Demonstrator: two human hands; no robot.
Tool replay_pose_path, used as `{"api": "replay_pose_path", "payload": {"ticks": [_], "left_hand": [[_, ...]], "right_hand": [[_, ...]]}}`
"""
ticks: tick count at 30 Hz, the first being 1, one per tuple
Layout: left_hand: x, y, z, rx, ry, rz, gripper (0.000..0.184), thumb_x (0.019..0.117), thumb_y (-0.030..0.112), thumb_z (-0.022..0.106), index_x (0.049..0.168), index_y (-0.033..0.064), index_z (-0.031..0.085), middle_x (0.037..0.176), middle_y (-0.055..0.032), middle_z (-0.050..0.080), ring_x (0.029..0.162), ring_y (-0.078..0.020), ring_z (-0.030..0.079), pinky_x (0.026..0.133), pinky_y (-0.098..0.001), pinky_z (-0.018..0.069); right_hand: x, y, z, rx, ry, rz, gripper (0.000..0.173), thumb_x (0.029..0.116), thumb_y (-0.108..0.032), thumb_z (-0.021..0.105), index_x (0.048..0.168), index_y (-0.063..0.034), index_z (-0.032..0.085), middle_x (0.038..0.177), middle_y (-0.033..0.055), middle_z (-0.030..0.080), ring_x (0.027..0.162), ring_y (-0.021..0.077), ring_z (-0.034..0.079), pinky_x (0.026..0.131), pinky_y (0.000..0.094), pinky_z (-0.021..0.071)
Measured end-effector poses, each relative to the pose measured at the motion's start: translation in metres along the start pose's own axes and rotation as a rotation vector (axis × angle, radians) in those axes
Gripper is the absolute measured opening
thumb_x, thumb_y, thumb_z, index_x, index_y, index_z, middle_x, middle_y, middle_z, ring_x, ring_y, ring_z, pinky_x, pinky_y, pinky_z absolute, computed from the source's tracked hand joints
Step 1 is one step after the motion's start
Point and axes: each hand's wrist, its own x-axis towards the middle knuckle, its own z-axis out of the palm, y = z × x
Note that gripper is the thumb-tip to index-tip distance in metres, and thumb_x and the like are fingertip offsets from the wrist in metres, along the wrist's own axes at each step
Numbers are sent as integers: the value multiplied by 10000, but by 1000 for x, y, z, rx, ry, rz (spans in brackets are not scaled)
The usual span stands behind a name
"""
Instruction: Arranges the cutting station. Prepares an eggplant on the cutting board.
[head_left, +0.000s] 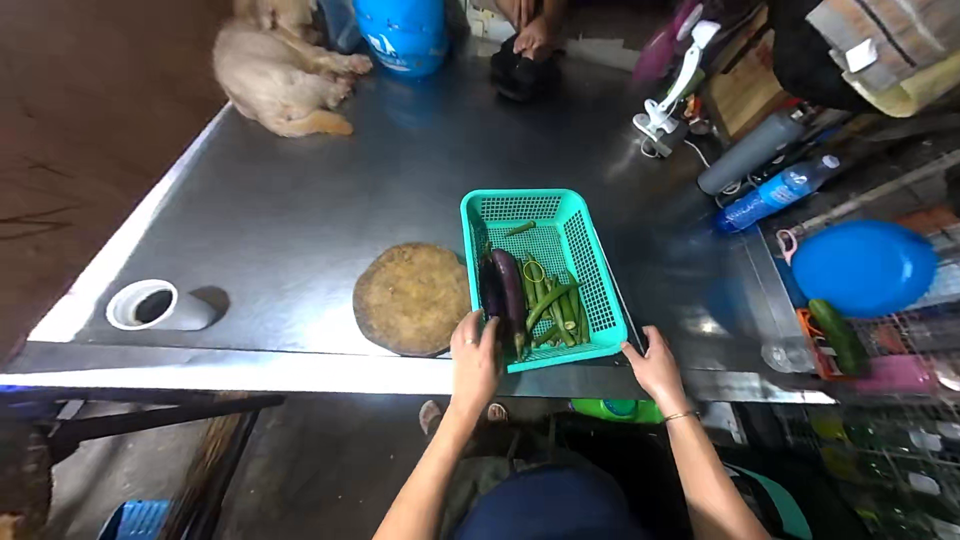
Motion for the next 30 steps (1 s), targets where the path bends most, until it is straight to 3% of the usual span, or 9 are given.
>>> {"api": "replay_pose_path", "payload": {"ticks": [3,8,12,15,18,20,24,27,30], "left_hand": [[-15,-6,-7,-7,45,-248,602,888,361,700,1399,65,581,1308,-222,574,1212,-381,565,1004,-533,501],[1,5,-6,93,-73,-305,547,829,199,731,1318,-20,619,1212,-241,630,1157,-414,607,989,-546,510],[23,29,-11,216,16,-186,679,810,126,721,1452,12,531,1280,-268,602,1154,-450,598,908,-586,513],[36,54,-4,169,-19,-48,598,828,177,754,1389,42,600,1311,-234,610,1186,-419,604,928,-559,530],[42,56,11,194,-55,-69,554,832,283,742,1352,121,644,1383,-188,582,1247,-388,570,978,-542,505],[43,46,12,209,-18,-130,556,839,315,741,1360,151,637,1421,-182,560,1276,-402,545,989,-582,482],[37,19,-2,139,21,-313,699,817,251,777,1444,58,539,1374,-263,547,1240,-450,548,978,-604,488],[31,6,-2,54,-149,-509,638,894,254,721,1449,24,508,1298,-244,614,1167,-400,631,985,-573,526],[39,24,-11,-10,-271,-635,514,996,209,584,1449,-3,466,1184,-227,690,1080,-384,694,940,-581,546]], "right_hand": [[26,9,10,-21,-16,3,541,990,-297,691,1386,37,535,1324,297,603,1243,443,591,1046,624,462],[36,4,10,45,-91,27,602,982,-204,702,1475,38,455,1353,294,599,1248,412,605,1067,570,470],[39,20,8,76,-17,0,580,984,-276,707,1420,51,510,1315,293,620,1247,407,604,1078,576,457],[50,49,7,86,82,77,567,965,-303,734,1365,47,535,1205,296,655,1107,428,656,977,613,509],[63,80,8,46,93,179,537,943,-254,759,1346,29,545,1146,286,673,1064,436,664,944,634,511],[67,95,11,-8,96,223,561,944,-230,752,1393,13,521,1178,276,681,1101,439,669,964,630,514],[67,111,18,-100,89,242,581,942,-220,749,1426,-3,512,1247,269,663,1162,431,653,1010,609,505],[66,119,24,-149,76,201,552,917,-212,773,1379,5,564,1282,273,646,1198,434,632,1044,611,486],[65,125,21,-138,143,111,536,894,-241,804,1322,24,620,1337,317,575,1234,476,580,1053,621,474]]}}
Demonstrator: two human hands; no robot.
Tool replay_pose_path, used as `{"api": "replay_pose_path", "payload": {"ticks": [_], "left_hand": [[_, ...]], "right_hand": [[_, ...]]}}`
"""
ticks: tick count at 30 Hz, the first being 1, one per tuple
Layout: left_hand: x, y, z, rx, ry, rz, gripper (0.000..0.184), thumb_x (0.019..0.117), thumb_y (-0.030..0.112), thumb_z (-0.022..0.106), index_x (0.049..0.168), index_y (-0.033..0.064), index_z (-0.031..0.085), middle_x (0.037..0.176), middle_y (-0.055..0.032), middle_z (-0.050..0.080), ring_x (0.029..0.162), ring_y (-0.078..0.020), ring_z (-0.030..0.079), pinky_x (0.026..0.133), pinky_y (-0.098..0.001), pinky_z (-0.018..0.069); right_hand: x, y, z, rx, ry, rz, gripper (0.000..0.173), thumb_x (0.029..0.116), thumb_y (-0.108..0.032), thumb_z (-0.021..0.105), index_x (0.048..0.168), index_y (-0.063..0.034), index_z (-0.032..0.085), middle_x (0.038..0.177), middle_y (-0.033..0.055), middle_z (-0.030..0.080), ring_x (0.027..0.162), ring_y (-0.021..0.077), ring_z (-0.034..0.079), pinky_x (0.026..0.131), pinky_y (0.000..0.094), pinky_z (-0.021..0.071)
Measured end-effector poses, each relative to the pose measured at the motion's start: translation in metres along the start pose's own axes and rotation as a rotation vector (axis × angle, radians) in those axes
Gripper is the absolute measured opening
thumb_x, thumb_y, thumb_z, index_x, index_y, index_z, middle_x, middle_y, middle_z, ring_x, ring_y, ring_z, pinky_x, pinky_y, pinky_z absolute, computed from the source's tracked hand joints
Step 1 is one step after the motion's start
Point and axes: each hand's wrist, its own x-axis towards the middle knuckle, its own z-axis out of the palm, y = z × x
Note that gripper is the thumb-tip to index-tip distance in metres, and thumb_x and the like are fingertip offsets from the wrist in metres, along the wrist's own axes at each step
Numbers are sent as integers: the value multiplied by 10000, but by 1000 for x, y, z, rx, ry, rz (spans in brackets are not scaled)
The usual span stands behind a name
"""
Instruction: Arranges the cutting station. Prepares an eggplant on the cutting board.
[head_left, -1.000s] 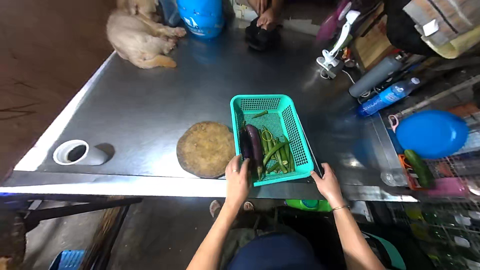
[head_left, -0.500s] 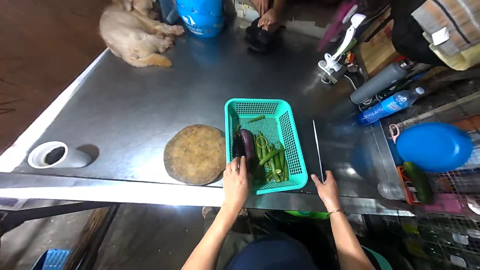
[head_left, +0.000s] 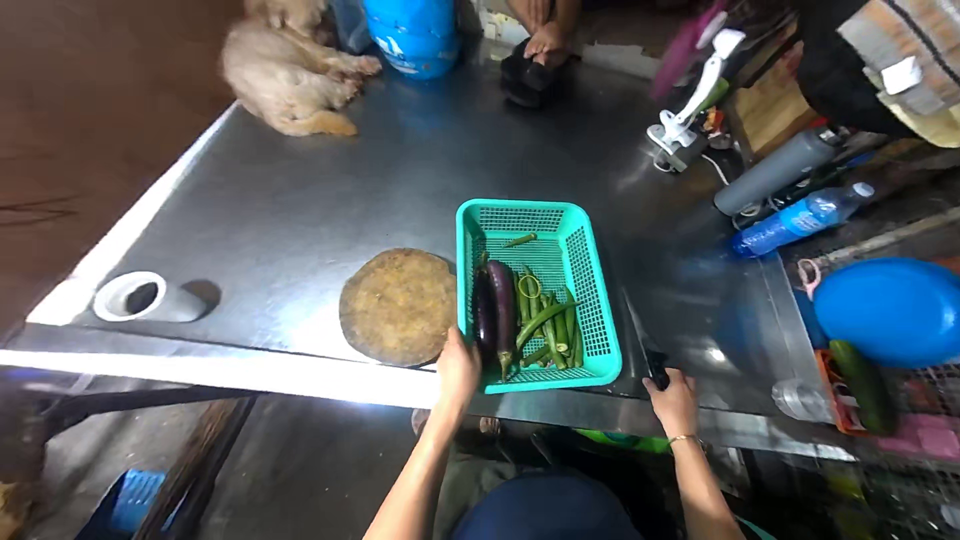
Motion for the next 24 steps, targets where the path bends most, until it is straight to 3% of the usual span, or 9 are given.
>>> {"api": "replay_pose_path", "payload": {"ticks": [2,4,8,11,13,17,19,21,24], "left_hand": [[-3,6,-6,-72,-3,-11,451,1017,183,551,1422,-3,491,1125,-224,706,1036,-382,706,921,-582,551],[-2,3,-6,-141,-10,-16,440,1015,187,548,1419,19,506,1111,-209,713,1023,-364,711,914,-579,557],[-4,-3,-8,-270,-34,-37,444,1012,206,552,1428,55,522,1124,-197,717,1041,-354,709,927,-578,552],[-3,-5,-18,-350,-43,-52,423,999,211,561,1398,73,554,1112,-177,720,1022,-324,714,918,-564,558],[2,-1,-29,-381,-66,-70,438,999,214,560,1419,90,547,1129,-170,720,1036,-318,711,927,-565,554],[32,8,-51,-478,-72,-14,456,1006,197,543,1446,81,512,1135,-177,716,1034,-316,713,922,-551,560],[59,8,-62,-534,-77,68,442,1025,227,542,1434,63,512,1117,-180,716,1013,-302,717,917,-530,568],[92,3,-74,-496,-103,165,450,1051,329,539,1400,44,542,1130,-177,714,1041,-290,711,950,-518,560],[153,-17,-86,-172,-16,263,536,1015,523,540,1290,81,667,1274,-169,668,1221,-336,622,1060,-570,480]], "right_hand": [[3,-8,-8,101,85,-115,535,915,-296,786,1308,33,630,1347,326,553,1222,482,578,1042,618,483],[17,-27,-13,313,21,-185,532,976,-356,706,1352,8,605,1327,266,611,1189,404,624,1006,562,518],[42,-93,-22,742,-525,-55,688,994,-587,545,1559,-214,423,1463,138,567,1272,343,598,962,587,528],[58,-132,-17,857,-751,-47,757,918,-578,647,1512,-161,430,1241,111,696,1076,238,715,885,453,624],[64,-157,-19,922,-763,-5,644,880,-446,694,1400,-100,538,1089,128,738,946,228,746,807,431,641],[62,-213,-44,1038,-709,-24,377,949,-283,550,1276,-98,579,976,69,737,848,149,742,721,356,643],[69,-244,-53,1045,-651,-63,432,898,-275,590,1294,-106,561,972,55,729,833,135,735,705,344,639],[78,-277,-62,1009,-584,-129,593,855,-281,638,1404,-111,489,1046,58,711,881,129,725,732,339,634],[91,-325,-74,928,-544,-256,674,838,-262,661,1455,-106,436,1117,59,698,940,129,718,781,337,632]]}}
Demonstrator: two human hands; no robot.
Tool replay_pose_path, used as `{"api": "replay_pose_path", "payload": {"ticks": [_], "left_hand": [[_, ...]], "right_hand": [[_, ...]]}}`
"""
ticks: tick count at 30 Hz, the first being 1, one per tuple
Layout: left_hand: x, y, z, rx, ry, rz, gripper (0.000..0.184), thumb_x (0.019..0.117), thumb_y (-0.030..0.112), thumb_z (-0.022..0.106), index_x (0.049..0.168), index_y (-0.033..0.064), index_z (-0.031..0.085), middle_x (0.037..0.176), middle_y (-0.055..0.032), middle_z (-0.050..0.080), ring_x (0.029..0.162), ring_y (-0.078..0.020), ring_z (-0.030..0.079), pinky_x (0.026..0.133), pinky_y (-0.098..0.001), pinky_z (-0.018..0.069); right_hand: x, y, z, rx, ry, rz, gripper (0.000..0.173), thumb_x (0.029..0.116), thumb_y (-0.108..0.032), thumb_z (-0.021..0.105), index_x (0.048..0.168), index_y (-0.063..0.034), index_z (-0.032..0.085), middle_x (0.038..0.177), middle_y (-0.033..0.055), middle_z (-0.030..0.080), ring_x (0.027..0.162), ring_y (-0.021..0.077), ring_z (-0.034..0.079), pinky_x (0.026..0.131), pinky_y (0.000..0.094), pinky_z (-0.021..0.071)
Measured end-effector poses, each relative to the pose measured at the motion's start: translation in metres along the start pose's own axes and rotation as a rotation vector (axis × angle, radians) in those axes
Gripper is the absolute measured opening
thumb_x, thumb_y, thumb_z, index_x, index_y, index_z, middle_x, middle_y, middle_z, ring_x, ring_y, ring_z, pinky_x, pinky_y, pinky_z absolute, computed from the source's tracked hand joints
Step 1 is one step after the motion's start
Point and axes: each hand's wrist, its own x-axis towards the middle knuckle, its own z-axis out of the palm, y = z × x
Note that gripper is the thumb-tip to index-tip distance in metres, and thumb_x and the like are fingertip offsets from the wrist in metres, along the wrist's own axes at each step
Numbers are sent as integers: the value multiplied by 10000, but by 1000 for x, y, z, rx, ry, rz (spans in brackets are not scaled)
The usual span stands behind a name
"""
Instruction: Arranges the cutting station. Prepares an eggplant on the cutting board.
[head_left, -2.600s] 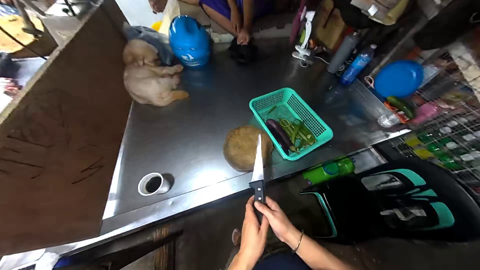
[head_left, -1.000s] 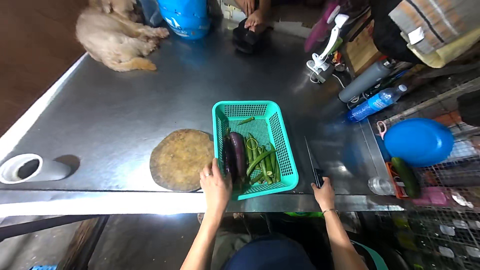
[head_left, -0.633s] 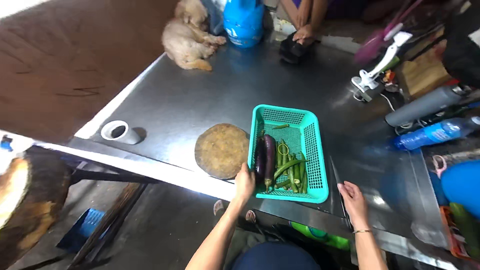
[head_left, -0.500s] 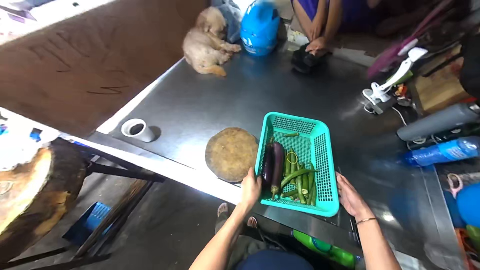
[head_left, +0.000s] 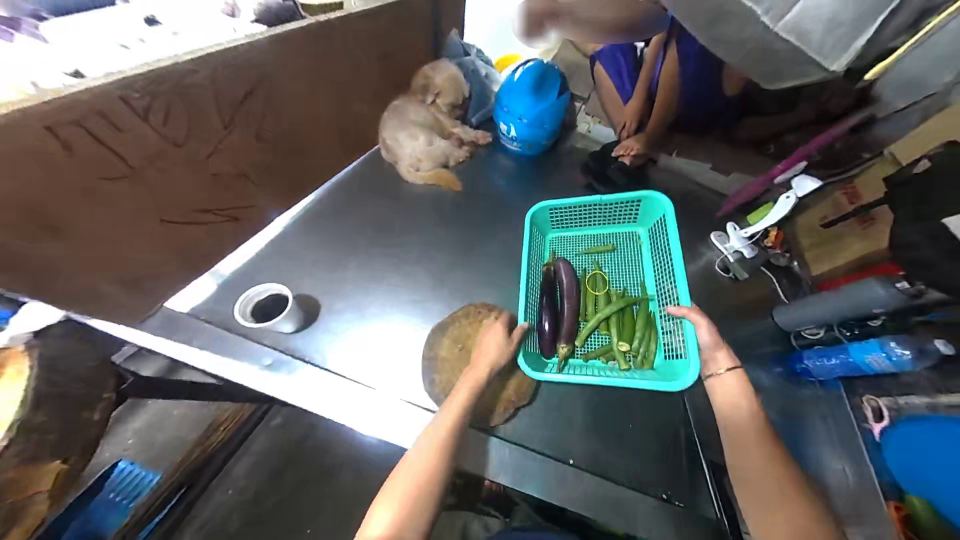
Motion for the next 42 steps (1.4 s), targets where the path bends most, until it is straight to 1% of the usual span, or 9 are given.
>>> {"api": "replay_pose_path", "payload": {"ticks": [3,10,13,17,20,24,28,38,42], "left_hand": [[44,-42,-13,257,-44,34,626,971,587,578,1382,118,622,1486,-177,537,1402,-419,455,1150,-663,320],[68,-95,-20,457,-193,92,660,943,642,558,1444,212,571,1449,-126,577,1355,-385,509,1082,-653,403],[64,-68,-17,423,-184,192,592,956,483,651,1428,133,584,1476,-192,531,1399,-417,452,1138,-660,339],[39,3,11,152,-236,354,469,962,255,691,1370,38,611,1466,-218,527,1353,-395,512,1119,-565,438],[8,45,55,-125,-446,293,598,959,331,708,1447,31,539,1477,-231,514,1341,-371,532,1117,-546,449],[-22,71,113,-427,-661,56,892,936,450,715,1603,49,281,1582,-254,385,1438,-355,440,1167,-513,405],[-38,80,145,-512,-583,-39,952,947,498,686,1629,57,190,1620,-253,322,1484,-363,368,1198,-534,347],[-53,66,154,-411,-355,-112,855,955,349,726,1604,38,264,1565,-300,365,1410,-459,417,1136,-601,378],[-53,65,147,-434,-308,-68,765,986,295,688,1601,59,298,1600,-271,334,1458,-458,353,1162,-612,337]], "right_hand": [[13,-26,16,-117,22,-18,607,890,-185,633,1465,-105,458,1139,74,684,936,127,700,791,328,613],[10,-13,-25,-283,91,18,636,890,-286,692,1480,-169,487,1227,107,672,988,197,685,831,434,592],[-24,-2,-42,-289,162,23,728,867,-297,729,1532,-182,457,1332,141,637,1085,253,668,889,482,576],[-70,8,-46,-416,243,30,792,839,-306,790,1554,-232,457,1421,172,584,1176,361,625,911,576,547],[-103,-7,-25,-573,269,6,758,846,-286,809,1534,-215,498,1467,197,538,1263,397,564,969,627,498],[-122,-7,-15,-714,325,-15,778,819,-400,832,1521,-262,526,1479,198,484,1304,418,490,964,669,452],[-133,-10,-2,-745,360,-38,785,819,-465,821,1524,-286,526,1485,177,480,1286,400,506,927,664,461],[-157,-36,51,-941,294,-65,763,885,-488,767,1562,-297,470,1588,156,375,1229,427,542,846,670,471],[-159,-33,65,-1058,290,-91,767,879,-541,744,1559,-313,472,1592,163,372,1204,419,555,851,665,454]]}}
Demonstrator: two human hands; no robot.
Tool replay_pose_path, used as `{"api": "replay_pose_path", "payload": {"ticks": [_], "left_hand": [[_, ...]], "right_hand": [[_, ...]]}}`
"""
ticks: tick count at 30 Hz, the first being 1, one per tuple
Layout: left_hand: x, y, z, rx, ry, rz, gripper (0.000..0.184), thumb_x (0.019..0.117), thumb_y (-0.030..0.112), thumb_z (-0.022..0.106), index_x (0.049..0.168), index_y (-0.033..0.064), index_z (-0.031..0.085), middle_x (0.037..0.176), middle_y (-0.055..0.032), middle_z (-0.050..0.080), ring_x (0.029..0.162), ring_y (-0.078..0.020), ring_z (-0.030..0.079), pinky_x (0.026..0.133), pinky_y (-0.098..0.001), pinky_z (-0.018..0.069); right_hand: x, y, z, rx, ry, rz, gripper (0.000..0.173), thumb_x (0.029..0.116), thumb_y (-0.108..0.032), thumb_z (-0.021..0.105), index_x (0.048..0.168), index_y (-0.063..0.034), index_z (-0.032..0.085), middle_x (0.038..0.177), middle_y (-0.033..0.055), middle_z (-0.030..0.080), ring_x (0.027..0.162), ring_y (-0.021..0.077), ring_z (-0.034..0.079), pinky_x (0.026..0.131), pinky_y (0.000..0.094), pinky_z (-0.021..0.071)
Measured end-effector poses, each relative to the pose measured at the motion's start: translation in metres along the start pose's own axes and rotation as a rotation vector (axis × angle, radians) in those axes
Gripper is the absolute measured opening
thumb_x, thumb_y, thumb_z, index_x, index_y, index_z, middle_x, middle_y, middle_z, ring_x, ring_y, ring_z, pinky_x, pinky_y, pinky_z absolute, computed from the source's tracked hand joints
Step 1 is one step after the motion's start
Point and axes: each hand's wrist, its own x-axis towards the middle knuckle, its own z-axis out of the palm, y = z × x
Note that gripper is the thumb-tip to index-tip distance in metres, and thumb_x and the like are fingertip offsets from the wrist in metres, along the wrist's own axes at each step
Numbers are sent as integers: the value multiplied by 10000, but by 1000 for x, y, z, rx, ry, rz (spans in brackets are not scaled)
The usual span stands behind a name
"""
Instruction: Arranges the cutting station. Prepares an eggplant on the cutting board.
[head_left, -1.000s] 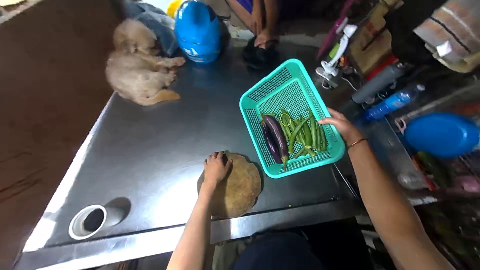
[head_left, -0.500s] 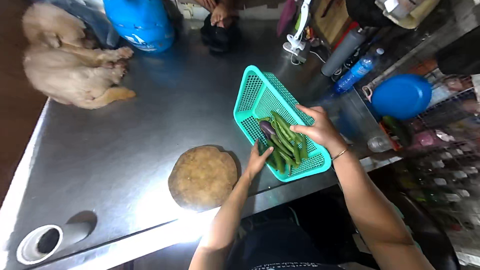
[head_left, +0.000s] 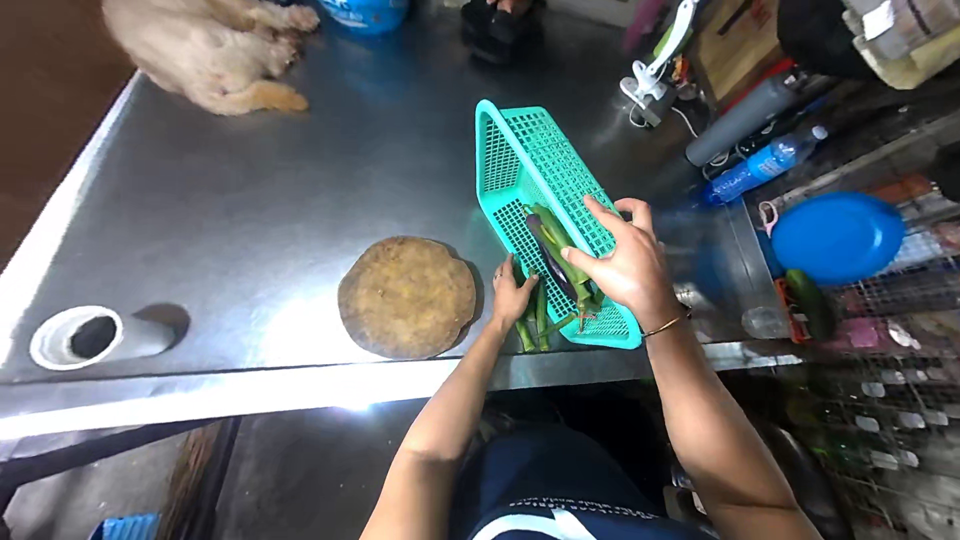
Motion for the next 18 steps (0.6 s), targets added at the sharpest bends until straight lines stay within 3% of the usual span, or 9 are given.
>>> {"api": "replay_pose_path", "payload": {"ticks": [6,8,12,18], "left_hand": [[5,7,-16,20,62,-19,665,959,79,638,1555,1,355,1576,-273,370,1437,-433,401,1160,-573,371],[9,2,-19,2,77,-23,640,951,72,642,1526,-31,381,1555,-284,384,1441,-413,396,1175,-549,356],[5,9,-30,47,65,-52,681,962,68,618,1569,-19,323,1566,-275,385,1445,-408,402,1183,-546,350],[-14,28,-53,280,-89,-44,645,962,169,673,1529,-4,419,1615,-270,308,1467,-439,356,1163,-564,371]], "right_hand": [[-10,-11,19,-115,128,-101,740,828,-507,763,1502,-282,556,1535,181,442,1196,425,553,839,642,453],[-13,-13,27,-139,162,-132,736,815,-487,772,1491,-277,570,1529,190,448,1233,433,535,874,648,441],[-21,-16,36,-174,190,-192,739,798,-464,788,1481,-273,581,1515,193,462,1274,436,514,914,640,439],[-40,-8,46,-199,323,-348,670,791,-513,761,1400,-252,661,1447,232,525,1216,457,563,919,651,453]]}}
